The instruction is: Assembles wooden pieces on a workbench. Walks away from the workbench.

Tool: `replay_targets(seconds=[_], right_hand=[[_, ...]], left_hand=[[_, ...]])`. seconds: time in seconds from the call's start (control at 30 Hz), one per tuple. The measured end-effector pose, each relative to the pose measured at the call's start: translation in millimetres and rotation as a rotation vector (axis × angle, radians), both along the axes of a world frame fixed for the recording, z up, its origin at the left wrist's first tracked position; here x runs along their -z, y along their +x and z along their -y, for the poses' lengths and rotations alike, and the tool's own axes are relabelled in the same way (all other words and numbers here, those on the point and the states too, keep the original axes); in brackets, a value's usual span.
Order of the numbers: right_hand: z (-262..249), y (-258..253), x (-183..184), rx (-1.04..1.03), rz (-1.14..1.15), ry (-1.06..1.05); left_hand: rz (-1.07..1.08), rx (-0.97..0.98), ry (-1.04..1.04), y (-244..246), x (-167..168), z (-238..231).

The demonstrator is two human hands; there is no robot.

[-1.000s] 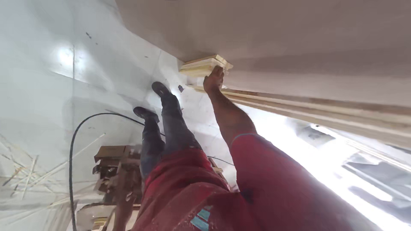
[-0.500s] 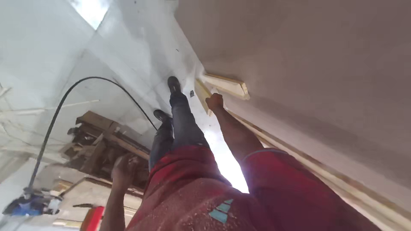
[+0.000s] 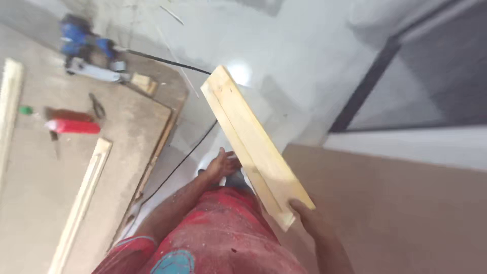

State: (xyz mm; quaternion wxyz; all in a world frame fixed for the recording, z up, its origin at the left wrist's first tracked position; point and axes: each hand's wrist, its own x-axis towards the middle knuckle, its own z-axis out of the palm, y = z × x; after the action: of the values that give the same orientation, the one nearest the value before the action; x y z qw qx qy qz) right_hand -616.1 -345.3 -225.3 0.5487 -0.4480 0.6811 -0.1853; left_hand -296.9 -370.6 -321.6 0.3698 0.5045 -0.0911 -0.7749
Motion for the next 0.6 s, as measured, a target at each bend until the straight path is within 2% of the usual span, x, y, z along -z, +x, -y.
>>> replay_targets(seconds=[0.1, 0.17, 0.3, 0.4, 0.47, 0.53, 0.6], right_hand=[[-18, 51, -12, 0.063, 0.355, -0.085], [-22, 96, -14, -0.050, 0.458, -0.091], [-20, 196, -18, -0.455, 0.343, -0.128], [-24, 273, -27, -0.780, 0.010, -0.265], [-30, 321, -31, -0.925, -0.116, -0.396], [-40, 365, -36, -0.992, -0.107, -0.438], [-49, 401, -38, -1.024, -0.004, -0.483]], left_hand=[[-0.393, -0.266, -0.380, 39, -62, -12], [-0.469, -0.389, -0.516, 79, -87, -31], [-0.292, -0.573, -0.718, 166, -100, -96], [-0.172, -0.684, -0.743, 219, -122, -146], [-0.041, -0.819, -0.747, 249, -132, -176], [0.127, -1.025, -0.736, 281, -140, -197], [0.295, -1.177, -0.742, 313, -149, -217]])
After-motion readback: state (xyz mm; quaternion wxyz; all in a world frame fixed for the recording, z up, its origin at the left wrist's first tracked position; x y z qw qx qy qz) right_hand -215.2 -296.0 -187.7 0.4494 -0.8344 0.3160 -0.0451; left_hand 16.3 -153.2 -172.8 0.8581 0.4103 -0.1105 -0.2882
